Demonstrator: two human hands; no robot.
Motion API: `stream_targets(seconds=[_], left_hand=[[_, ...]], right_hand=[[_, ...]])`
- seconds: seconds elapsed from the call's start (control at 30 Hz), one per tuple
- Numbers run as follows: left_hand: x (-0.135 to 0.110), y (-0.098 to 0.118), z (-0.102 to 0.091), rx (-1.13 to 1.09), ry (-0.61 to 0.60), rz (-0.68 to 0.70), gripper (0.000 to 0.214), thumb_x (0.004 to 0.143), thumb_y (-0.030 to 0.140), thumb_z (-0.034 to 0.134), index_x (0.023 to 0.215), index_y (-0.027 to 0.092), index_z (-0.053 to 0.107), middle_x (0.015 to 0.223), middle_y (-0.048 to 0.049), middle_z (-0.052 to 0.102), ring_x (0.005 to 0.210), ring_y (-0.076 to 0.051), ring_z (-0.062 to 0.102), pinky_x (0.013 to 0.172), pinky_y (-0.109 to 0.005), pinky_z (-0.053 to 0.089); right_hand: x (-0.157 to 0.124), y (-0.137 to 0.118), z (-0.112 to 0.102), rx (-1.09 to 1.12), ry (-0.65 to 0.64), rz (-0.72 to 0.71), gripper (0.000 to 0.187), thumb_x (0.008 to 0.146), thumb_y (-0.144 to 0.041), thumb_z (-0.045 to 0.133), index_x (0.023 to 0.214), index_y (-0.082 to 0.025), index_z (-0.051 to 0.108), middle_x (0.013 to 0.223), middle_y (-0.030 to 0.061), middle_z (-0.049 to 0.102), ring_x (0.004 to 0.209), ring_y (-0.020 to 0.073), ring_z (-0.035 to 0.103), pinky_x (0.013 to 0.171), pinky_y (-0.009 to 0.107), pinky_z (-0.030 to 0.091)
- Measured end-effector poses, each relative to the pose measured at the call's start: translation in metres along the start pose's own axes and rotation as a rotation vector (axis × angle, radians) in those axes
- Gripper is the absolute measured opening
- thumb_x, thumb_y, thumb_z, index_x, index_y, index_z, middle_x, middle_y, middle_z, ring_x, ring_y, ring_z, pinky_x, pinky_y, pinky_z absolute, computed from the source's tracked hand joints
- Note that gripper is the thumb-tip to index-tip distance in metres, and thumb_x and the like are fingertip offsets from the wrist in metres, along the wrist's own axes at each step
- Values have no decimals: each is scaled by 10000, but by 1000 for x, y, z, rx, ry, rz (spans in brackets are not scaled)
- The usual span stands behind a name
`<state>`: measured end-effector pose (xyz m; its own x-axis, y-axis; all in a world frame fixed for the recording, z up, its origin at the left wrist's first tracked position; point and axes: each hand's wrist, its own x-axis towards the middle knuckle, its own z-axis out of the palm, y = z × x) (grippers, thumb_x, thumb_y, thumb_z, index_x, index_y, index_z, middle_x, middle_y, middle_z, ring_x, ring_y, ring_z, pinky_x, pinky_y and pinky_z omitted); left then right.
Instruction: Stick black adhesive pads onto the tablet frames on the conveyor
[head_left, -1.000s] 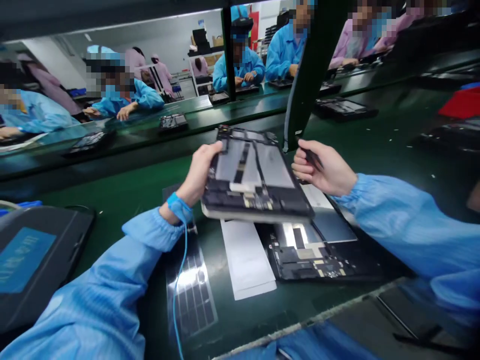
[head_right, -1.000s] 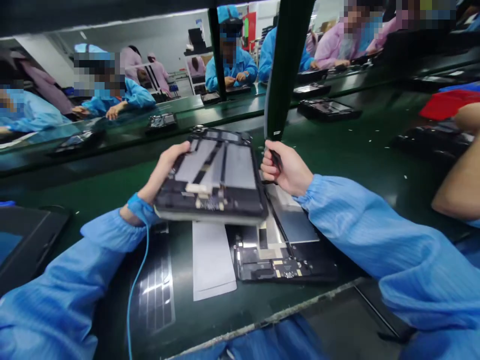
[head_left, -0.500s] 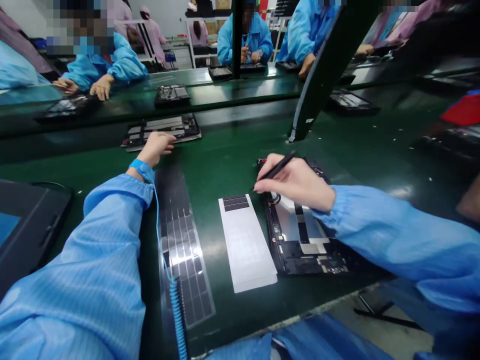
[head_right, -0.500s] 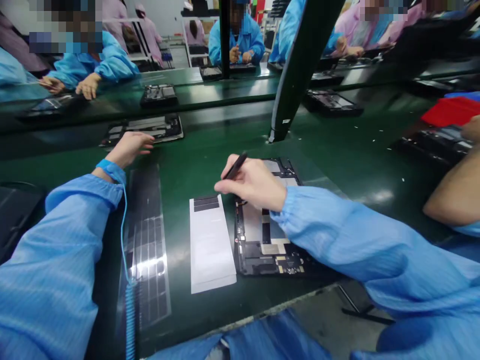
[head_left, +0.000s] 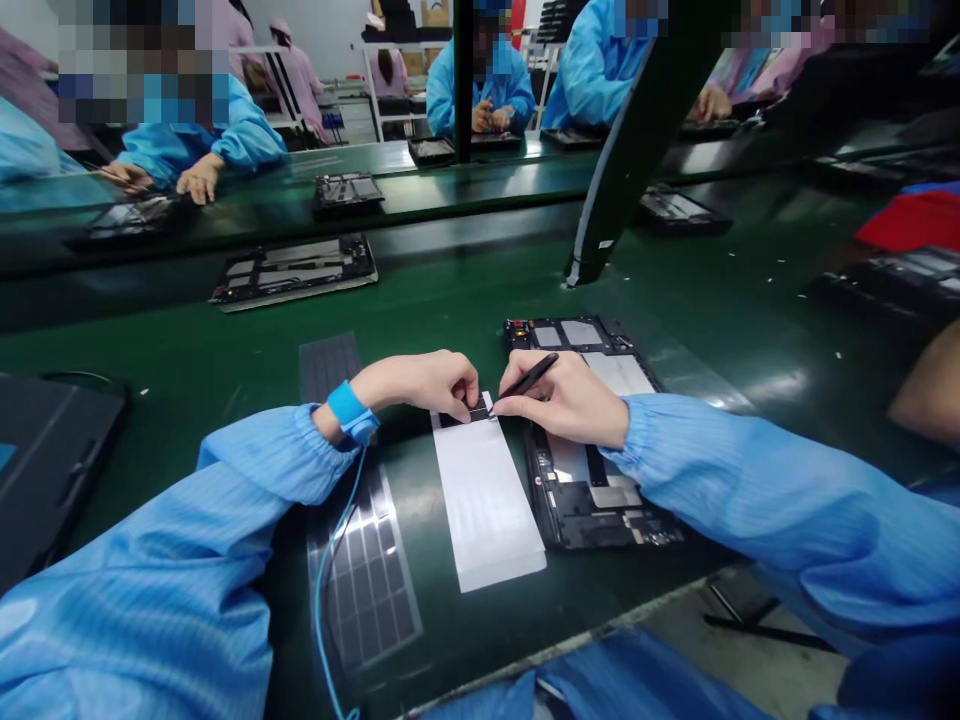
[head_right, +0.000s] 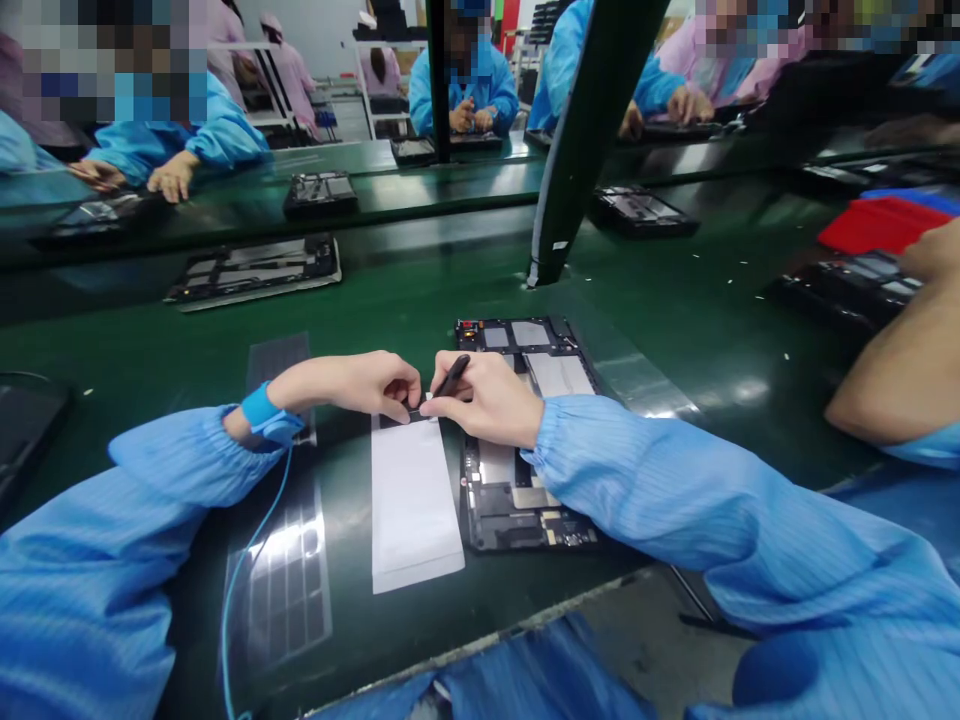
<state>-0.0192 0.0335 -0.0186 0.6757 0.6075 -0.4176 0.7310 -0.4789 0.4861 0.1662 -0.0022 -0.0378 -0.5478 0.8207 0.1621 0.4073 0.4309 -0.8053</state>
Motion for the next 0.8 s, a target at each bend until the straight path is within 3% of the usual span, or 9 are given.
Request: stream_targets(seconds=[0.2, 0.8], left_hand=[[1, 1, 0, 32, 30, -3, 119, 677, 239, 604, 746, 143, 617, 619, 21, 528, 537, -102, 457, 475, -191, 303], [1, 0, 0, -26, -3, -38, 159, 666, 254, 604, 784, 147, 605, 598, 31, 491, 532, -98, 438, 470, -186, 306]], right_hand=[[4, 1, 1, -45, 9, -25, 176, 727, -291, 635, 683, -160, 525, 632, 6, 585, 579, 119, 574, 526, 220, 447], [0, 3, 1, -12, 28, 8, 186, 705, -291, 654, 680, -160, 524, 605, -1, 584, 537, 108, 555, 486, 208, 429]])
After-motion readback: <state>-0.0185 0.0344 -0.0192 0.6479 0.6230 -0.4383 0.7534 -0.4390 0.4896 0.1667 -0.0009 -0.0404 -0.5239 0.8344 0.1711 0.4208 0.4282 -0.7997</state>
